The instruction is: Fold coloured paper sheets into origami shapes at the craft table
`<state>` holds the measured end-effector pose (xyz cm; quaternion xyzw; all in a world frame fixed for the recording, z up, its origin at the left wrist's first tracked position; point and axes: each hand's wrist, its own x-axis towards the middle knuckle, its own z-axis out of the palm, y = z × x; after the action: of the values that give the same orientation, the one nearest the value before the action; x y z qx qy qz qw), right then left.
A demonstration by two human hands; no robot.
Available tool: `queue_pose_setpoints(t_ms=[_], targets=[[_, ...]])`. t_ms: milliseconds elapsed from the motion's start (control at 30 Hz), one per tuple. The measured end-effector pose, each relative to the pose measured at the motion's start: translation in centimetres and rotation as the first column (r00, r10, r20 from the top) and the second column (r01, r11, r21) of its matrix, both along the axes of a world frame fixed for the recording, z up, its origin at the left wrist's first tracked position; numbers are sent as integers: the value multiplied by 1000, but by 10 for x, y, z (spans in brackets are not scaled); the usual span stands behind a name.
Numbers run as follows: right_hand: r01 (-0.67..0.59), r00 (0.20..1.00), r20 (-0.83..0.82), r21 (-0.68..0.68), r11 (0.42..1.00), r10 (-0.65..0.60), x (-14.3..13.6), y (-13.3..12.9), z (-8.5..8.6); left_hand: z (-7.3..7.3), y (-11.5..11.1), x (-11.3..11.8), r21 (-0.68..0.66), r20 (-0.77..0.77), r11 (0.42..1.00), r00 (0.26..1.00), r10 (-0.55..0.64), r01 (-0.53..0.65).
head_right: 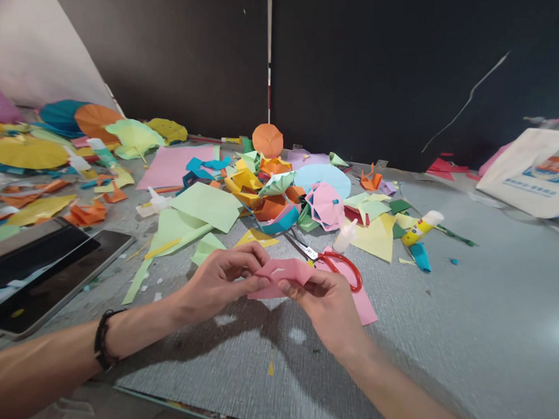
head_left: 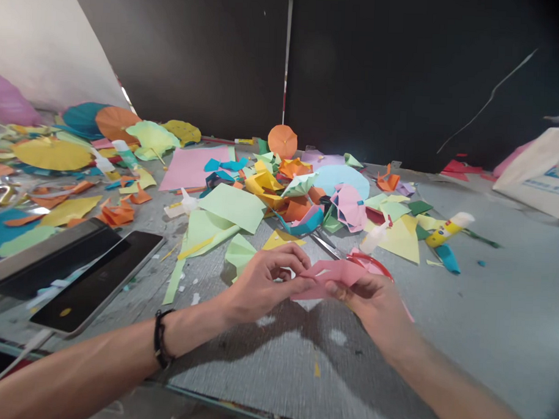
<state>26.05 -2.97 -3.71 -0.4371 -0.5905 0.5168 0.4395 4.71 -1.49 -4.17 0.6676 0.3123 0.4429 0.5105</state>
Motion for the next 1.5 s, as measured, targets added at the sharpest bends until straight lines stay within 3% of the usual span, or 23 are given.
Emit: queue_pose_setpoints(t_ms=[233,500,733,1033,1500], targets=[[17,1000,-25,27,999,-16,-2,0,1,-3,3,-1,9,34,999,999,40,-40],[38,999,25,-35,999,-38,-1,1,-2,0,2,0,-156,39,988,999,-1,7],[224,972,-45,-101,969,-230,2,6,-5,0,5,0,-320,39,940,990,137,-117],[210,976,-31,-112,971,-215,4,4,-2,-3,7,-1,-326,48,937,988,146,-122],[168,984,47,37,985,-170,5,6,-2,4,1,0,-178,15,976,991,130,-125]])
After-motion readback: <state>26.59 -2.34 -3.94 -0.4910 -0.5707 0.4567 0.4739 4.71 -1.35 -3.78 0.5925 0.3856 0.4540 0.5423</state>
